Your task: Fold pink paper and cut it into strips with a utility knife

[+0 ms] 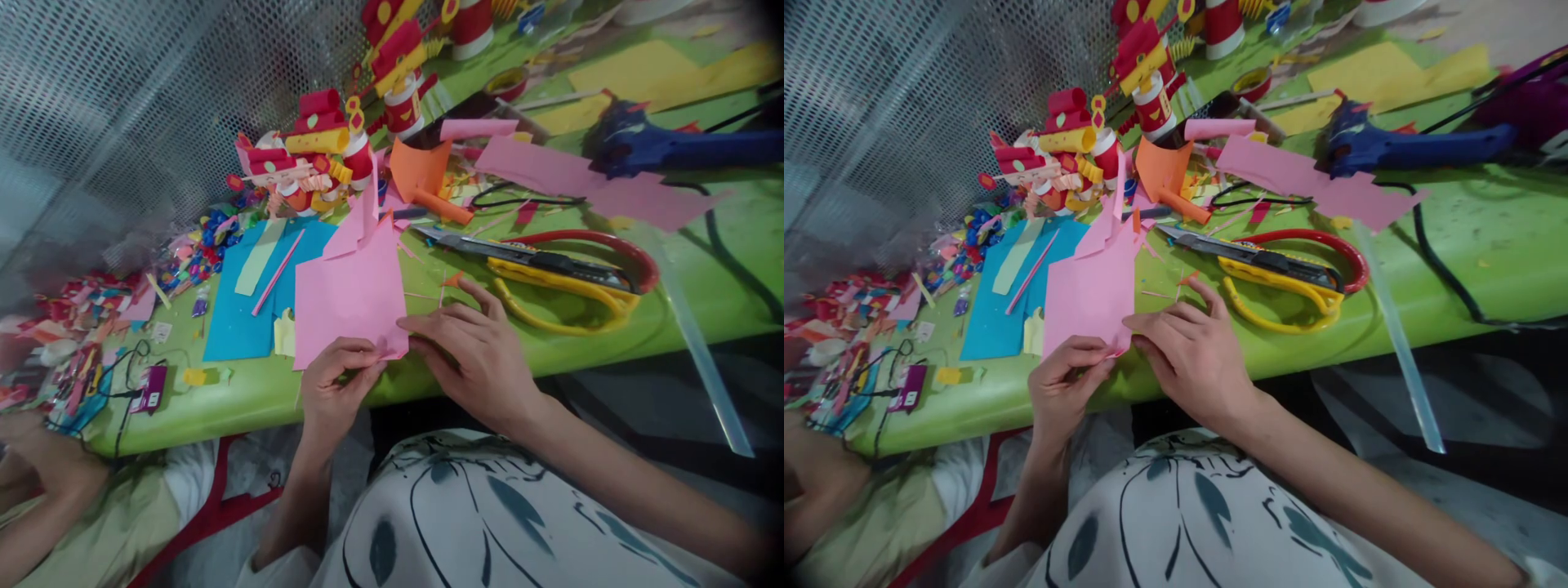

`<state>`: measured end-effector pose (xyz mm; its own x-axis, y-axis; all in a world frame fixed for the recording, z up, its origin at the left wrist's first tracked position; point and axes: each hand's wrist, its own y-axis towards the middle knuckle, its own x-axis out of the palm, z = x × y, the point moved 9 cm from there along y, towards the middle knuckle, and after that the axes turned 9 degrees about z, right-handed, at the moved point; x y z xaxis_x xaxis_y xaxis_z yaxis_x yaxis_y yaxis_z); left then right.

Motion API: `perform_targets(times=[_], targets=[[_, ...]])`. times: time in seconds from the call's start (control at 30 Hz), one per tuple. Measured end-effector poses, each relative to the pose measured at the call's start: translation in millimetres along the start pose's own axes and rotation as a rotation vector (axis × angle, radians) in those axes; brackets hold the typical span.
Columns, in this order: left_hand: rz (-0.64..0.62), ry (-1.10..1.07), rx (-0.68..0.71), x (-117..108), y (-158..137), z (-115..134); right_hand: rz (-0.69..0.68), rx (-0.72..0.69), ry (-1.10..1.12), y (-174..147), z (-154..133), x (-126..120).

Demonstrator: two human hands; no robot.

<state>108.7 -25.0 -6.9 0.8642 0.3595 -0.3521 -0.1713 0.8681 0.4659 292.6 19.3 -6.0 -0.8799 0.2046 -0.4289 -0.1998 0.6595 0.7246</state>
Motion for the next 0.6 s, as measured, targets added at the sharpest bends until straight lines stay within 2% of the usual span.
perform_targets(times=[0.6], targets=[[-0.012, 0.052, -0.030, 2.3, 3.1, -1.6, -0.027, -0.004, 0.033, 0.2, -2.2, -3.1]])
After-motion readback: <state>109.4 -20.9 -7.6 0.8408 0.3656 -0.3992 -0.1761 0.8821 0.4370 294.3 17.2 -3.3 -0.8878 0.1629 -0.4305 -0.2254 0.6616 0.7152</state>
